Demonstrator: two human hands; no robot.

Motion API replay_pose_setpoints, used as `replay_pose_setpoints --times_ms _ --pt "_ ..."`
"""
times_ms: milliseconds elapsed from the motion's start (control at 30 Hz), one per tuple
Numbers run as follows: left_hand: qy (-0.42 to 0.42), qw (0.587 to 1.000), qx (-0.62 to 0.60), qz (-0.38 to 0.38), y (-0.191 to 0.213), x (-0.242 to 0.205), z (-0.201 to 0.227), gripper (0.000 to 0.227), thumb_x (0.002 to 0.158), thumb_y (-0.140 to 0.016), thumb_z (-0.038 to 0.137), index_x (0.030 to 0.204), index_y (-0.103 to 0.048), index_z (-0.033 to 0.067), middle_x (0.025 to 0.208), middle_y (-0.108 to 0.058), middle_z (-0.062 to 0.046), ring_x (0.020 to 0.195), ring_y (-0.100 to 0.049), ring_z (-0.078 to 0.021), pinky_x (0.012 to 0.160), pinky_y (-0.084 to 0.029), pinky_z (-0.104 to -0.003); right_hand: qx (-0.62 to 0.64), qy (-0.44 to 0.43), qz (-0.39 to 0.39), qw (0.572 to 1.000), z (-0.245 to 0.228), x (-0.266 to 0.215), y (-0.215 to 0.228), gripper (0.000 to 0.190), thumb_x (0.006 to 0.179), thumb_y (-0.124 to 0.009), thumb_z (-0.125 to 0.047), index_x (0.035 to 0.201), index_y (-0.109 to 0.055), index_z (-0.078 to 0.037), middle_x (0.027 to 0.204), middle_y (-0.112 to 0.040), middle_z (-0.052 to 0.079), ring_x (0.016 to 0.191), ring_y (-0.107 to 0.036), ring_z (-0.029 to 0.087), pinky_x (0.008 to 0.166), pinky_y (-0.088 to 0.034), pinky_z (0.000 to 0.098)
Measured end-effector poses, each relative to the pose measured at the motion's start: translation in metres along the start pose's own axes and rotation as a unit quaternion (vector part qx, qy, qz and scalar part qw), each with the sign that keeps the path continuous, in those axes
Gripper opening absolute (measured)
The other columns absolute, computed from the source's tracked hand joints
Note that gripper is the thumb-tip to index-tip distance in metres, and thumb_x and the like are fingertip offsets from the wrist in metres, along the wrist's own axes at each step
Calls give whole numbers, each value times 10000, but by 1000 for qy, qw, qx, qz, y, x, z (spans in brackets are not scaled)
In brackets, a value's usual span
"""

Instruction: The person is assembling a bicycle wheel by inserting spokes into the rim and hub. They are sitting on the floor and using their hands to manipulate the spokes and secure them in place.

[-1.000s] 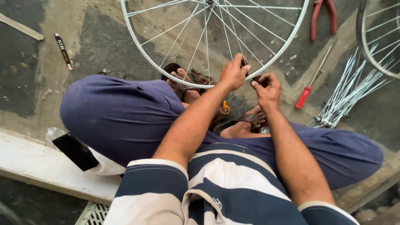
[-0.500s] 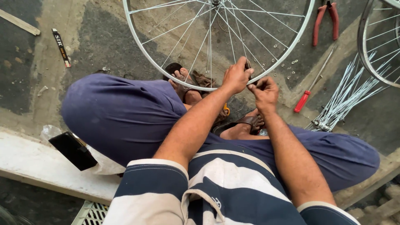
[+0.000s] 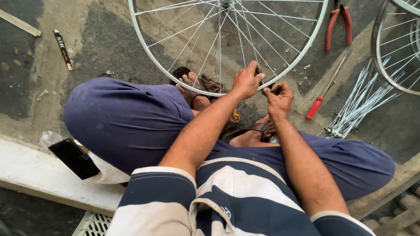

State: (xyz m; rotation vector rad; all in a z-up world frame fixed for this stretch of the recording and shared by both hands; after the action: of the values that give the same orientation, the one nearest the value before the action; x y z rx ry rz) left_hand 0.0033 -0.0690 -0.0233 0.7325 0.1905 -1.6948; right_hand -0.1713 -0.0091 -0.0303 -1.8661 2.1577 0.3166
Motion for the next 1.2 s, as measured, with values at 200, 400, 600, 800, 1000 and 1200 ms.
replay_pose_setpoints --times_ms 200,400,600,800,1000,1200 --pt "-36 999 -11 11 -19 14 -30 355 907 -715 330 1115 -560 88 1003 -739 -175 985 -695 -405 844 -523 -509 -19 -33 38 999 19 5 9 197 912 -734 44 1047 -609 -28 985 -686 35 911 -687 140 839 -606 292" --pt "-90 995 43 15 -35 38 -56 818 887 -728 353 1526 -322 44 1254 -604 -326 1145 -594 -499 946 -489 -540 -80 -80 12 993 33 16 4 205 928 -717 -75 1095 -726 45 1001 -748 103 869 -717 188 797 -609 331" --pt "-158 983 -91 7 -25 24 -42 498 835 -745 268 1245 -520 95 1095 -723 -179 1038 -719 -380 868 -558 -474 -26 -44 -9 999 16 14 -8 206 891 -708 -13 1077 -719 73 994 -768 138 878 -742 212 821 -613 333" --pt "-134 988 43 69 -2 8 -20 459 906 -794 282 1233 -538 87 1080 -688 -200 1038 -645 -415 869 -505 -490 16 -44 -32 998 4 12 -20 205 896 -687 4 1089 -717 66 987 -767 130 876 -737 201 823 -598 334" --pt "-115 991 55 33 6 1 -5 497 915 -767 315 1264 -514 68 1123 -671 -191 1093 -645 -387 922 -506 -475 19 -44 -22 999 -2 10 -21 203 898 -696 5 1089 -712 72 997 -766 136 885 -736 215 830 -599 342" --pt "-92 985 -129 -68 0 0 -8 575 850 -706 252 1332 -445 79 1076 -720 -163 1051 -717 -335 887 -572 -442 12 -47 -22 999 0 9 -19 231 893 -686 8 1115 -699 70 1020 -767 140 908 -745 221 851 -601 339"
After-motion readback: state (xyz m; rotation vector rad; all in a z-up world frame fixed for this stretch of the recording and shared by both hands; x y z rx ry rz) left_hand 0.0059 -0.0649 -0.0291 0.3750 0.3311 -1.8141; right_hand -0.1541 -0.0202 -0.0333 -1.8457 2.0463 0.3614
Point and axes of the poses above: each hand's wrist, its own x-axis towards the middle knuckle, its own y-axis out of the back of the hand, z = x × y, the point moved 6 cm from there along x, towards the middle knuckle
